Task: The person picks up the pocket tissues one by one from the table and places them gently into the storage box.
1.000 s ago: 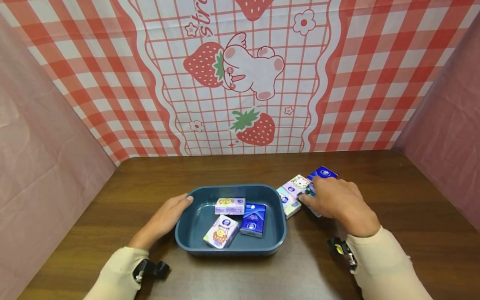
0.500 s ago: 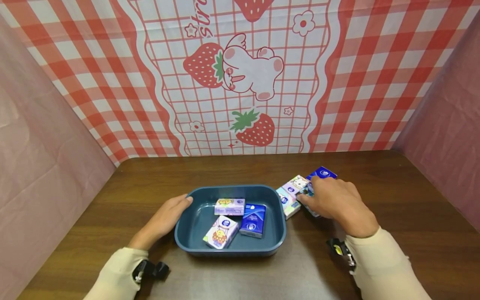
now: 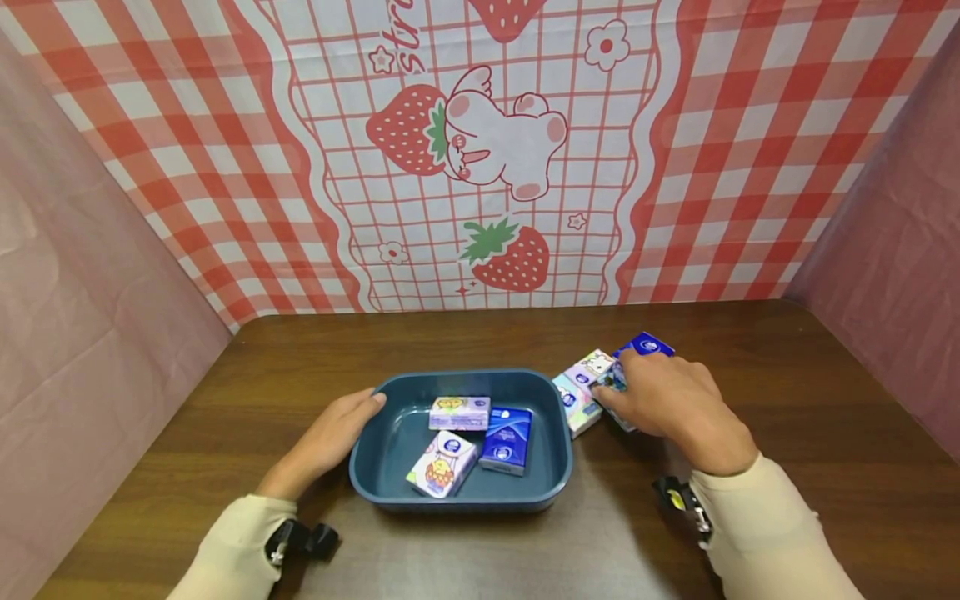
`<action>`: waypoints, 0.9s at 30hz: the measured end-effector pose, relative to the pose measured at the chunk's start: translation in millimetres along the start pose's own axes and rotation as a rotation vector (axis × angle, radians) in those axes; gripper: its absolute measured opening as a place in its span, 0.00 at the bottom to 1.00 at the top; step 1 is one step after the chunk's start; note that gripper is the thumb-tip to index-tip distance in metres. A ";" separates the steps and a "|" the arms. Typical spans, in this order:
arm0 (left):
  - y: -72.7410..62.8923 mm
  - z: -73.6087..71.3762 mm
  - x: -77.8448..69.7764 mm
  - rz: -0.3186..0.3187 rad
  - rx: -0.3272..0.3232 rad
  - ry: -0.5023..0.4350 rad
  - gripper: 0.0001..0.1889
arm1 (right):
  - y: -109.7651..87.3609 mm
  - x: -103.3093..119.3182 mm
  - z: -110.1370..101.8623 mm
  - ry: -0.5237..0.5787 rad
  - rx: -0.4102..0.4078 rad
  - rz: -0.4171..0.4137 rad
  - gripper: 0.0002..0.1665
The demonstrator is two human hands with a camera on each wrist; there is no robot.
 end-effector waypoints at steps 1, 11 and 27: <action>0.0 0.0 0.1 -0.001 0.001 0.000 0.21 | -0.1 0.0 -0.2 -0.001 -0.006 -0.001 0.49; 0.2 -0.5 0.2 0.002 0.000 0.012 0.21 | 0.4 1.3 0.0 -0.006 -0.046 -0.014 0.50; 0.5 0.0 -0.3 -0.010 0.001 0.007 0.21 | -1.4 6.3 -0.8 0.021 -0.032 -0.017 0.50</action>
Point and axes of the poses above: each hand's wrist, its own y-axis towards the middle knuckle, its own z-axis out of the palm, x = y × z, the point moved 3 cm from there along y, towards the middle knuckle, and after that the axes turned 8 degrees about -y, right-handed, at the moved point
